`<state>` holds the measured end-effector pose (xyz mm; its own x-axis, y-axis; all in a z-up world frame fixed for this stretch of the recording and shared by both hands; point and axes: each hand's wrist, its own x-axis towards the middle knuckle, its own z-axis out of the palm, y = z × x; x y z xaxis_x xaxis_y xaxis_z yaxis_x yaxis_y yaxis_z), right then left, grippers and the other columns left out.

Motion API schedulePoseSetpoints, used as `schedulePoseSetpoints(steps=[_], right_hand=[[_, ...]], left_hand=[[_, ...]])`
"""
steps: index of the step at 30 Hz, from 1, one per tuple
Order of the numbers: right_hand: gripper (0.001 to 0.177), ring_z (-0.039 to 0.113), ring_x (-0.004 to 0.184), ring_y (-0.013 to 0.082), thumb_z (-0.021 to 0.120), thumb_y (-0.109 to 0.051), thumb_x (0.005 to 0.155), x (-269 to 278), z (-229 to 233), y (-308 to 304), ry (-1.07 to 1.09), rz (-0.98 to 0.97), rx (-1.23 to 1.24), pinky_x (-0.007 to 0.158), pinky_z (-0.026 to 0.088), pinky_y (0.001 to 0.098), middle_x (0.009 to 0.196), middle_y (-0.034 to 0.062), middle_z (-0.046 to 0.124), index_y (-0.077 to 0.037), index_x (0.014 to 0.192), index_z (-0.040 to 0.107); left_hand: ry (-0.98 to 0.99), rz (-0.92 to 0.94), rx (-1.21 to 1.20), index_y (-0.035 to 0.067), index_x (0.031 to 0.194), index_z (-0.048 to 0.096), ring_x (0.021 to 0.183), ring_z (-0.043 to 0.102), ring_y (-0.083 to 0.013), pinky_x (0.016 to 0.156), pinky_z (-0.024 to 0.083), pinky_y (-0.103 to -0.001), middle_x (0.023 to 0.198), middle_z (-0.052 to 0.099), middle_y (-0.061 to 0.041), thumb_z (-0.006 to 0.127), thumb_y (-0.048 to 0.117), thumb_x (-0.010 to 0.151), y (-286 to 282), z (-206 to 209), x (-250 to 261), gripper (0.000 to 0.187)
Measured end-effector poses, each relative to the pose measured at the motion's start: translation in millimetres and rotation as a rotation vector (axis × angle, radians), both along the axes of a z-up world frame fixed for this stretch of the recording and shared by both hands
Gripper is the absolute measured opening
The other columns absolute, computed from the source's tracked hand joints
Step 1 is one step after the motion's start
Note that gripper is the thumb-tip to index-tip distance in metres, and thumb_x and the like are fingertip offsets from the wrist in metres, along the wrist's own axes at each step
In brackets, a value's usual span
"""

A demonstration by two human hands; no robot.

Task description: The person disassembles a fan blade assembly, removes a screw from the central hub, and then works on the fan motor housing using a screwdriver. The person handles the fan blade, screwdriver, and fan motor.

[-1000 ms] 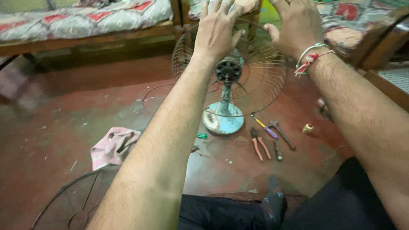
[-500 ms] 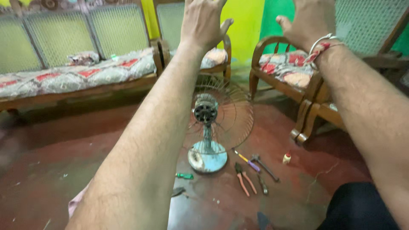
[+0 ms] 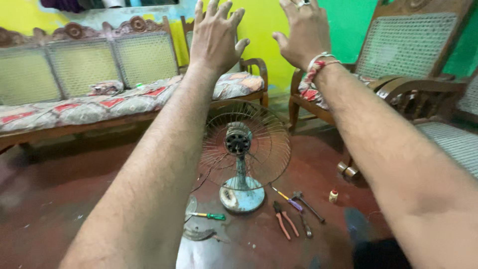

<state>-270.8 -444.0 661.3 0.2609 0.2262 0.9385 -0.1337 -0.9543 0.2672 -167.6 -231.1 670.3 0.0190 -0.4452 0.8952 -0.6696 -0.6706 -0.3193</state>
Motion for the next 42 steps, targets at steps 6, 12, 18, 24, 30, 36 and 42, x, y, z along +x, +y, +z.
schedulePoseSetpoints(steps=[6, 12, 18, 24, 30, 36, 42], right_hand=[[0.065, 0.056, 0.121, 0.0376, 0.085, -0.029, 0.088, 14.6, -7.7, 30.6, -0.066, 0.186, -0.038, 0.094, 0.045, 0.0507, 0.130, 0.0209, 0.063, -0.004, 0.141, 0.058], [0.061, 0.055, 0.117, 0.0386, 0.087, -0.029, 0.087, 37.5, -16.7, 37.9, -0.114, 0.302, 0.016, 0.092, 0.044, 0.0514, 0.123, 0.0236, 0.063, -0.007, 0.138, 0.060], [0.063, 0.055, 0.122, 0.0351, 0.086, -0.029, 0.087, 73.6, -23.6, 41.9, 0.026, 0.362, -0.027, 0.097, 0.043, 0.0488, 0.130, 0.0185, 0.062, -0.005, 0.139, 0.059], [0.064, 0.054, 0.127, 0.0363, 0.087, -0.026, 0.085, 84.9, -33.2, 36.9, 0.065, 0.395, -0.016, 0.104, 0.041, 0.0482, 0.139, 0.0202, 0.058, -0.004, 0.138, 0.060], [0.063, 0.054, 0.128, 0.0369, 0.087, -0.025, 0.084, 77.1, -31.8, 9.8, 0.103, 0.356, -0.037, 0.104, 0.042, 0.0483, 0.141, 0.0212, 0.057, -0.004, 0.138, 0.060], [0.063, 0.054, 0.126, 0.0382, 0.086, -0.023, 0.085, 66.6, -54.8, 6.2, 0.103, 0.327, -0.016, 0.105, 0.042, 0.0486, 0.141, 0.0202, 0.058, -0.005, 0.139, 0.060], [0.065, 0.053, 0.130, 0.0381, 0.086, -0.023, 0.087, 64.3, -156.7, 16.1, 0.236, 0.348, 0.047, 0.108, 0.041, 0.0503, 0.144, 0.0175, 0.057, -0.005, 0.143, 0.059]], left_hand=[[-0.089, 0.138, 0.019, 0.014, 0.138, 0.063, 0.139, 0.044, -0.0362, 0.119, 0.020, -0.058, 0.147, 0.054, -0.018, 0.081, 0.047, 0.088, 24.7, -1.4, -19.5, 0.063], [-0.081, 0.249, 0.054, 0.015, 0.143, 0.062, 0.124, 0.057, -0.0316, 0.111, 0.033, -0.058, 0.137, 0.062, -0.018, 0.080, 0.047, 0.092, 46.9, -9.2, -23.3, 0.063], [0.104, 0.216, -0.049, 0.015, 0.146, 0.058, 0.125, 0.057, -0.0344, 0.111, 0.040, -0.051, 0.137, 0.061, -0.020, 0.079, 0.048, 0.092, 32.9, -22.1, 12.7, 0.067], [-0.029, 0.348, 0.032, 0.016, 0.139, 0.061, 0.137, 0.046, -0.0383, 0.118, 0.024, -0.058, 0.140, 0.059, -0.020, 0.083, 0.047, 0.083, 21.9, -38.0, 43.5, 0.068], [0.018, 0.333, 0.017, 0.017, 0.141, 0.060, 0.139, 0.045, -0.0388, 0.118, 0.021, -0.060, 0.141, 0.058, -0.020, 0.081, 0.045, 0.084, 2.7, -32.5, 54.9, 0.067], [0.119, 0.243, 0.032, 0.016, 0.140, 0.061, 0.140, 0.044, -0.0378, 0.121, 0.021, -0.058, 0.142, 0.058, -0.019, 0.080, 0.041, 0.085, -5.1, -77.9, 47.4, 0.063], [0.256, 0.079, -0.002, 0.012, 0.140, 0.061, 0.142, 0.040, -0.0393, 0.119, 0.023, -0.059, 0.144, 0.056, -0.019, 0.081, 0.034, 0.085, 24.6, -195.0, 43.4, 0.063]])
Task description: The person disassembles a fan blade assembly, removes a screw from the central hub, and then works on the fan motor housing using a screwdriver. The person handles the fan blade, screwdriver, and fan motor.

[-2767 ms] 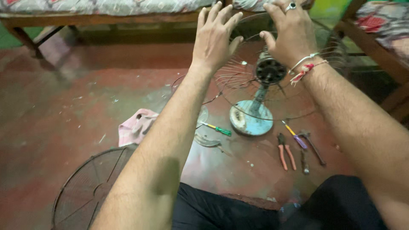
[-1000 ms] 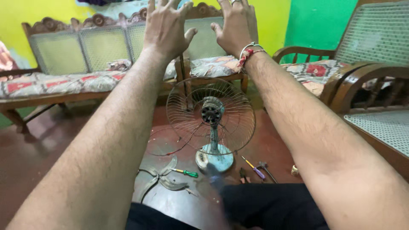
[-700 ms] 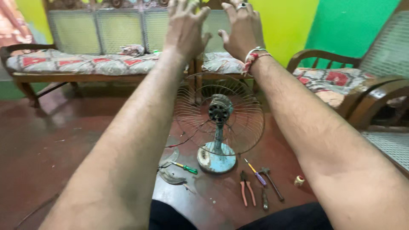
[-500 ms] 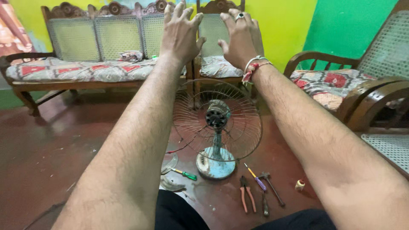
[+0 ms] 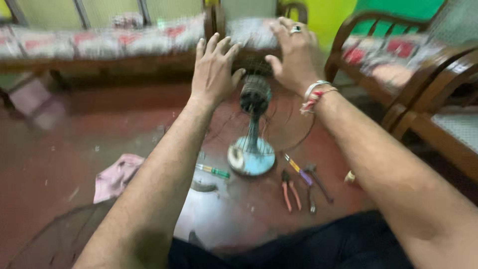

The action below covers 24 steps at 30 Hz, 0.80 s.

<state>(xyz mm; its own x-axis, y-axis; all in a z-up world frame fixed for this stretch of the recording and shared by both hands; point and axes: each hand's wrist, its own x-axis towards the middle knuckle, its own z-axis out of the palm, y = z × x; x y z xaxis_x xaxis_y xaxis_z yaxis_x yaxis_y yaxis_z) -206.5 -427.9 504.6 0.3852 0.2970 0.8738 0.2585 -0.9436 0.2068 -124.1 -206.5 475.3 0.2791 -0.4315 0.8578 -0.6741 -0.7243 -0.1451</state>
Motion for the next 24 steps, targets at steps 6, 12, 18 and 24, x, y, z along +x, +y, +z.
schedulePoseSetpoints(steps=[6, 12, 18, 24], right_hand=[[0.068, 0.048, 0.139, 0.0393, 0.085, -0.019, 0.086, -13.0, -128.0, 11.6, 0.153, 0.005, -0.009, 0.115, 0.038, 0.0523, 0.153, 0.0183, 0.052, -0.005, 0.146, 0.058], [0.069, 0.045, 0.141, 0.0403, 0.081, -0.018, 0.083, -15.7, -223.0, 17.0, 0.354, -0.038, 0.109, 0.115, 0.035, 0.0536, 0.155, 0.0179, 0.049, -0.008, 0.147, 0.057], [0.067, 0.044, 0.143, 0.0401, 0.079, -0.019, 0.083, -0.4, -274.7, 5.4, 0.466, -0.107, 0.095, 0.117, 0.033, 0.0553, 0.155, 0.0186, 0.048, -0.008, 0.145, 0.056], [0.068, 0.039, 0.143, 0.0390, 0.078, -0.021, 0.079, 21.1, -316.8, 0.0, 0.621, -0.150, 0.079, 0.117, 0.028, 0.0560, 0.154, 0.0198, 0.046, -0.007, 0.142, 0.057]], left_hand=[[0.198, -0.080, -0.083, 0.013, 0.144, 0.057, 0.144, 0.040, -0.0404, 0.120, 0.025, -0.059, 0.148, 0.053, -0.018, 0.082, 0.028, 0.085, 45.9, -141.0, -12.1, 0.066], [0.395, -0.029, -0.180, 0.014, 0.147, 0.054, 0.144, 0.041, -0.0400, 0.119, 0.028, -0.059, 0.150, 0.052, -0.016, 0.080, 0.018, 0.083, 57.9, -232.3, -22.1, 0.069], [0.495, -0.085, -0.117, 0.013, 0.145, 0.052, 0.143, 0.042, -0.0399, 0.118, 0.029, -0.059, 0.151, 0.050, -0.017, 0.081, 0.016, 0.077, 29.2, -267.1, -14.0, 0.074], [0.629, -0.090, -0.028, 0.012, 0.147, 0.048, 0.143, 0.040, -0.0392, 0.115, 0.030, -0.061, 0.151, 0.047, -0.018, 0.082, 0.020, 0.077, 17.1, -285.4, -1.0, 0.078]])
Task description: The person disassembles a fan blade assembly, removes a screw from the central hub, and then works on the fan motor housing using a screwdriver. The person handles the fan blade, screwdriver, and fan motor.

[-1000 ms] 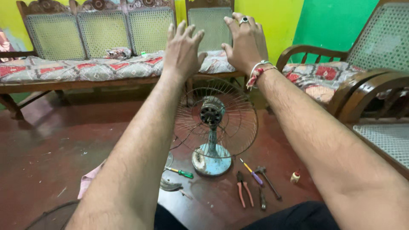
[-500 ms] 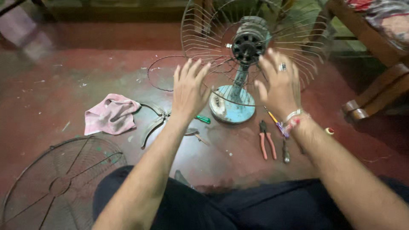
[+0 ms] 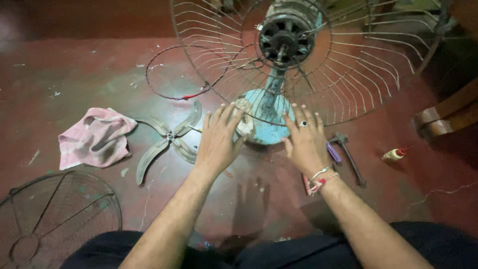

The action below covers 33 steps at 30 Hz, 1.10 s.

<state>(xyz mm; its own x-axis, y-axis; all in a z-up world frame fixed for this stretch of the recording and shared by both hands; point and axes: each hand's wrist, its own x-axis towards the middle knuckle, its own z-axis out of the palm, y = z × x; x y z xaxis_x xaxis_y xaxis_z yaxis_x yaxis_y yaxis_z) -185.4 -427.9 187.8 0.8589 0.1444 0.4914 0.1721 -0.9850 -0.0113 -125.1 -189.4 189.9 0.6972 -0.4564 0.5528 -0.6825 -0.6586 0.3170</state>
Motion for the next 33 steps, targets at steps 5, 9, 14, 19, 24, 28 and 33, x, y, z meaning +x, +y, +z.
schedulePoseSetpoints(steps=[5, 9, 14, 19, 24, 28, 33], right_hand=[[0.060, 0.037, 0.146, 0.0358, 0.076, -0.022, 0.079, 11.9, -18.9, -9.9, 0.042, -0.024, -0.048, 0.121, 0.023, 0.0574, 0.151, 0.0153, 0.049, -0.011, 0.136, 0.062], [0.050, 0.037, 0.148, 0.0308, 0.075, -0.020, 0.083, 19.5, -21.1, -24.2, 0.028, -0.047, -0.013, 0.123, 0.020, 0.0599, 0.152, 0.0109, 0.051, -0.015, 0.132, 0.065], [0.053, 0.035, 0.147, 0.0350, 0.075, -0.018, 0.079, 24.6, -22.2, -39.8, 0.001, -0.112, 0.017, 0.123, 0.015, 0.0628, 0.152, 0.0076, 0.052, -0.016, 0.131, 0.066], [0.059, 0.033, 0.146, 0.0396, 0.077, -0.020, 0.074, 27.5, -20.5, -34.5, 0.041, -0.141, 0.036, 0.121, 0.013, 0.0632, 0.150, 0.0113, 0.051, -0.012, 0.131, 0.065], [0.041, 0.051, 0.134, 0.0353, 0.077, -0.022, 0.079, 18.1, -13.4, -23.0, -0.085, -0.134, 0.087, 0.120, 0.023, 0.0626, 0.130, 0.0138, 0.065, -0.011, 0.118, 0.072], [0.034, 0.063, 0.113, 0.0387, 0.075, -0.021, 0.086, 10.7, -25.1, -19.2, 0.030, -0.008, 0.267, 0.103, 0.044, 0.0521, 0.118, 0.0149, 0.072, -0.010, 0.118, 0.073], [0.036, 0.067, 0.110, 0.0376, 0.078, -0.025, 0.084, 3.8, -60.4, -10.1, 0.244, 0.089, 0.236, 0.098, 0.050, 0.0486, 0.114, 0.0161, 0.073, -0.011, 0.116, 0.074]], left_hand=[[0.054, 0.034, 0.140, 0.012, 0.149, 0.044, 0.144, 0.036, -0.0390, 0.115, 0.027, -0.062, 0.155, 0.042, -0.018, 0.082, 0.017, 0.072, -3.9, -9.9, 3.7, 0.086], [0.049, 0.050, 0.223, 0.013, 0.147, 0.044, 0.147, 0.031, -0.0393, 0.117, 0.022, -0.062, 0.158, 0.036, -0.019, 0.082, 0.018, 0.070, -4.8, -12.8, 7.1, 0.086], [-0.067, 0.086, 0.365, 0.008, 0.150, 0.041, 0.149, 0.029, -0.0362, 0.119, 0.018, -0.063, 0.158, 0.037, -0.017, 0.078, 0.018, 0.073, -6.4, -18.1, 4.8, 0.086], [-0.037, 0.100, 0.417, 0.007, 0.148, 0.044, 0.148, 0.029, -0.0363, 0.119, 0.017, -0.062, 0.155, 0.040, -0.017, 0.079, 0.020, 0.075, -10.8, -17.2, 0.9, 0.081], [-0.057, 0.051, 0.305, 0.009, 0.141, 0.051, 0.143, 0.036, -0.0373, 0.116, 0.022, -0.064, 0.148, 0.048, -0.017, 0.081, 0.022, 0.070, -9.0, -9.4, -6.6, 0.078], [-0.026, 0.050, 0.158, 0.010, 0.131, 0.064, 0.122, 0.056, -0.0346, 0.102, 0.042, -0.053, 0.125, 0.066, -0.014, 0.078, 0.019, 0.080, -3.8, -20.8, -7.6, 0.053], [0.333, 0.137, 0.033, 0.013, 0.108, 0.078, 0.092, 0.073, -0.0331, 0.082, 0.055, -0.045, 0.093, 0.078, -0.012, 0.075, 0.022, 0.085, 15.8, -52.0, 5.9, 0.025]])
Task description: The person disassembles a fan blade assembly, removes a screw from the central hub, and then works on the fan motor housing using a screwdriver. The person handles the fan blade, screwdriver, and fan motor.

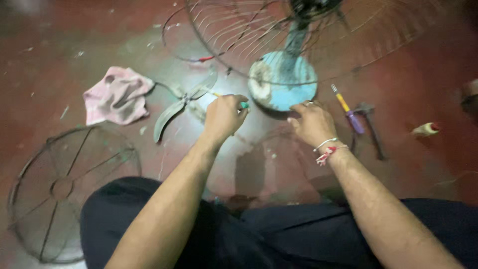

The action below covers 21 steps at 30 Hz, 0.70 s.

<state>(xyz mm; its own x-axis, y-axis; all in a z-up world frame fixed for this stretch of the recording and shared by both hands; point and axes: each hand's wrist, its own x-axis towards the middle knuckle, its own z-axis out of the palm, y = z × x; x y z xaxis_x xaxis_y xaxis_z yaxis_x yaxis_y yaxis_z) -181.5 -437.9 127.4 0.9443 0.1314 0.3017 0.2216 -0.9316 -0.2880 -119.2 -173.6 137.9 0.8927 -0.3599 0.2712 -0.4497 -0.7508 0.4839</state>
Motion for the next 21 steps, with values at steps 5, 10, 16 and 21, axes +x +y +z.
schedulePoseSetpoints(steps=[5, 10, 16, 21], right_hand=[[0.047, 0.065, 0.112, 0.0383, 0.080, -0.030, 0.081, -6.6, -26.8, 3.7, 0.187, 0.052, -0.054, 0.098, 0.050, 0.0485, 0.114, 0.0182, 0.073, -0.010, 0.122, 0.071], [0.053, 0.064, 0.115, 0.0394, 0.079, -0.024, 0.080, 0.6, -40.8, 10.8, 0.221, 0.094, -0.004, 0.098, 0.050, 0.0487, 0.121, 0.0175, 0.071, -0.009, 0.129, 0.066], [0.060, 0.060, 0.117, 0.0428, 0.080, -0.024, 0.077, 4.0, -53.5, 15.0, 0.250, 0.118, -0.032, 0.100, 0.047, 0.0483, 0.132, 0.0164, 0.066, -0.009, 0.132, 0.063], [0.061, 0.059, 0.119, 0.0425, 0.080, -0.024, 0.078, 8.1, -57.3, 17.4, 0.201, 0.162, -0.024, 0.102, 0.046, 0.0482, 0.132, 0.0173, 0.066, -0.009, 0.135, 0.062]], left_hand=[[0.172, 0.111, 0.227, 0.014, 0.101, 0.080, 0.092, 0.072, -0.0348, 0.081, 0.056, -0.047, 0.094, 0.076, -0.016, 0.082, 0.028, 0.078, 34.8, -35.1, 13.9, 0.028], [0.240, 0.250, 0.266, 0.014, 0.105, 0.080, 0.094, 0.073, -0.0345, 0.084, 0.057, -0.045, 0.098, 0.075, -0.018, 0.078, 0.019, 0.080, 66.0, -80.9, 46.0, 0.026], [-0.039, 0.104, 0.335, 0.010, 0.120, 0.073, 0.110, 0.067, -0.0327, 0.090, 0.053, -0.048, 0.118, 0.071, -0.014, 0.068, 0.009, 0.085, 42.5, -126.2, 82.7, 0.035], [-0.425, 0.072, 0.357, 0.013, 0.121, 0.070, 0.115, 0.061, -0.0304, 0.094, 0.045, -0.051, 0.123, 0.069, -0.012, 0.062, 0.012, 0.083, 12.8, -146.3, 89.4, 0.039]])
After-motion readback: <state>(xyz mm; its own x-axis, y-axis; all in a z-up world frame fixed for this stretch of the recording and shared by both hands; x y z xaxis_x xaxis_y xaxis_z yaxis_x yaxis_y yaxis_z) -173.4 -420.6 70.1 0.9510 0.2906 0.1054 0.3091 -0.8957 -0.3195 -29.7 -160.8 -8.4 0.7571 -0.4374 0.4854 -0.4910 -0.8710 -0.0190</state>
